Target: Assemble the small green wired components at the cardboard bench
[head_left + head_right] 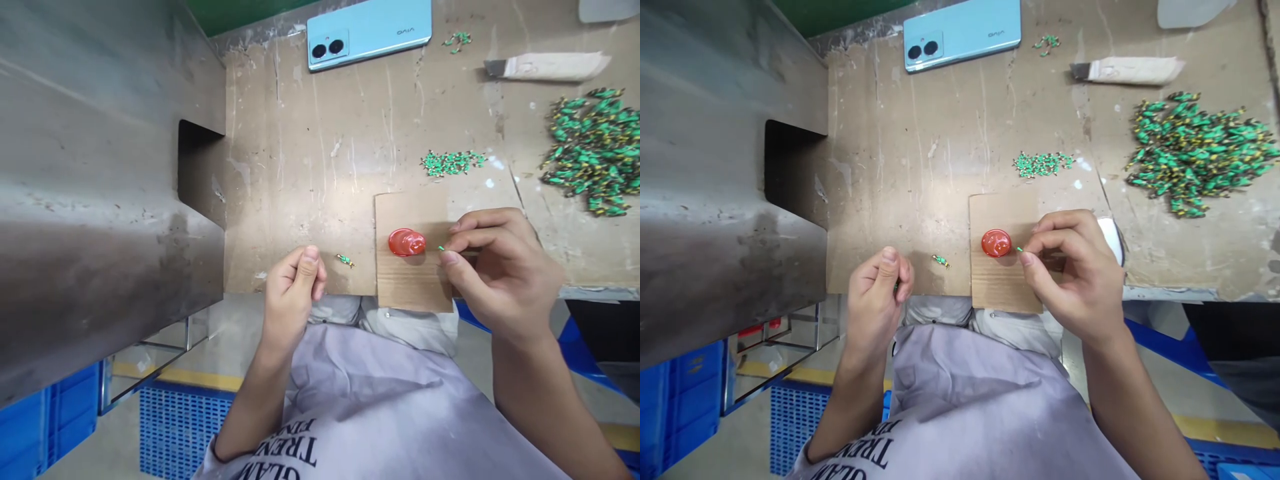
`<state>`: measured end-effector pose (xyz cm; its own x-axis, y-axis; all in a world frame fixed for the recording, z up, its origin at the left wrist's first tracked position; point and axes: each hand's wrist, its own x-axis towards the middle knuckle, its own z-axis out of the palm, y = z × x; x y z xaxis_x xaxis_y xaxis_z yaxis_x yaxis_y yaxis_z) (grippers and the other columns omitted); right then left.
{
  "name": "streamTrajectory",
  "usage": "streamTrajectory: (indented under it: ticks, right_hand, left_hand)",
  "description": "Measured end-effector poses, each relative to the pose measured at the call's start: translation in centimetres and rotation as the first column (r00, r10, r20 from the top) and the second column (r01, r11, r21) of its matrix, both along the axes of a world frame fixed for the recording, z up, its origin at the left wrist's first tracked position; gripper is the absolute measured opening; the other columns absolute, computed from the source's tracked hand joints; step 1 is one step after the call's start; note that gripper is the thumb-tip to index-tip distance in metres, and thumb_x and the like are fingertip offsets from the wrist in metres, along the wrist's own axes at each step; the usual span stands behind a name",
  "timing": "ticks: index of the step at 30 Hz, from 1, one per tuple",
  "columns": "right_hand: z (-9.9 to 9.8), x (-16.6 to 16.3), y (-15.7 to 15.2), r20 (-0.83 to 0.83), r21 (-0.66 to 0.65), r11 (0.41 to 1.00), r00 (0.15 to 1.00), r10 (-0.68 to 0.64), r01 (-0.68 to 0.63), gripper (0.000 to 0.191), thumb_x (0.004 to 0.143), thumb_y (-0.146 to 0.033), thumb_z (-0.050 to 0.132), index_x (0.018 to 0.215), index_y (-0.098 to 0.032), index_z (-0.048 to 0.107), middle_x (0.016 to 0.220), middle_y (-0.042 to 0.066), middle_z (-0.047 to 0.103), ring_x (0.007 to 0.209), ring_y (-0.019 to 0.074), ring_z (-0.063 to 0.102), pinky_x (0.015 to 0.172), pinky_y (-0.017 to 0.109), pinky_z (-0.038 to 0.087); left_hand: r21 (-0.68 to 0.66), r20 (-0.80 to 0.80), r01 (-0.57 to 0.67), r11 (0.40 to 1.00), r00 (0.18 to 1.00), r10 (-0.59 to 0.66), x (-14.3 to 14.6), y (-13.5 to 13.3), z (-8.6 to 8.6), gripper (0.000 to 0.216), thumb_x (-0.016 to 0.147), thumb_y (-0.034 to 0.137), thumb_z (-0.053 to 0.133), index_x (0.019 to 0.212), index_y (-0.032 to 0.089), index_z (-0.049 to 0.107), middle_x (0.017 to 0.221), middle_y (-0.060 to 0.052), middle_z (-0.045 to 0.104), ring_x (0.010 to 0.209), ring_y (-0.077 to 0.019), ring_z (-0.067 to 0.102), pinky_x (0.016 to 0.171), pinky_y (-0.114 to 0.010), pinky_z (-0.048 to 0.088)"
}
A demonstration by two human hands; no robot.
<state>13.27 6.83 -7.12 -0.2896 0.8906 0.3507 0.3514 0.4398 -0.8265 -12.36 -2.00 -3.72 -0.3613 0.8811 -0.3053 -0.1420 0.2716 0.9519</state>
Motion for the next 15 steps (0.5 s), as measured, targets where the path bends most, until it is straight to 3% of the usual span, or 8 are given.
streamTrajectory:
  ticks: [2,7,11,15]
  right_hand:
    - [-0.09,0.15,-0.01,-0.002,-0.011,1.000,1.000,0.003,-0.003,0.023,0.091,-0.009,0.080,0.097,-0.031,0.076,0.105,0.012,0.068,0.093,0.0253,0.069,0.058,0.034,0.055]
    - [-0.30,-0.06,-0.04,0.003,0.035,0.999,1.000,-0.025,0.025,0.014,0.093,-0.016,0.081,0.094,-0.028,0.075,0.103,0.009,0.068,0.089,0.0225,0.068,0.055,0.031,0.053]
    - [-0.39,-0.39,-0.01,-0.005,0.055,0.998,1.000,-0.025,0.025,0.009,0.093,-0.019,0.080,0.093,-0.026,0.073,0.102,0.006,0.067,0.087,0.0202,0.068,0.054,0.030,0.053]
    - [-0.44,-0.26,0.06,-0.003,0.064,0.998,1.000,-0.023,0.023,0.010,0.093,-0.017,0.080,0.093,-0.025,0.073,0.102,0.006,0.067,0.086,0.0193,0.068,0.056,0.030,0.053]
  left_hand:
    - [0.014,0.048,-0.019,1.000,0.999,0.018,-0.08,-0.13,0.19,0.058,0.104,0.059,0.074,0.065,0.021,0.054,0.051,0.005,0.044,0.048,-0.0107,0.037,0.050,-0.028,0.029]
    - [-0.034,0.111,0.028,0.999,0.994,-0.024,-0.07,-0.31,0.58,0.047,0.097,0.053,0.085,0.072,0.019,0.064,0.059,0.003,0.059,0.049,-0.0090,0.040,0.049,-0.026,0.030]
    - [0.019,0.044,0.001,1.000,0.999,-0.002,0.03,-0.67,0.39,0.069,0.108,0.056,0.068,0.053,0.020,0.050,0.043,0.005,0.042,0.042,-0.0084,0.038,0.047,-0.027,0.030]
    - [0.007,-0.105,-0.013,1.000,0.994,0.014,-0.15,-0.83,0.18,0.059,0.111,0.050,0.066,0.061,0.018,0.064,0.051,0.002,0.057,0.046,-0.0093,0.047,0.050,-0.025,0.036]
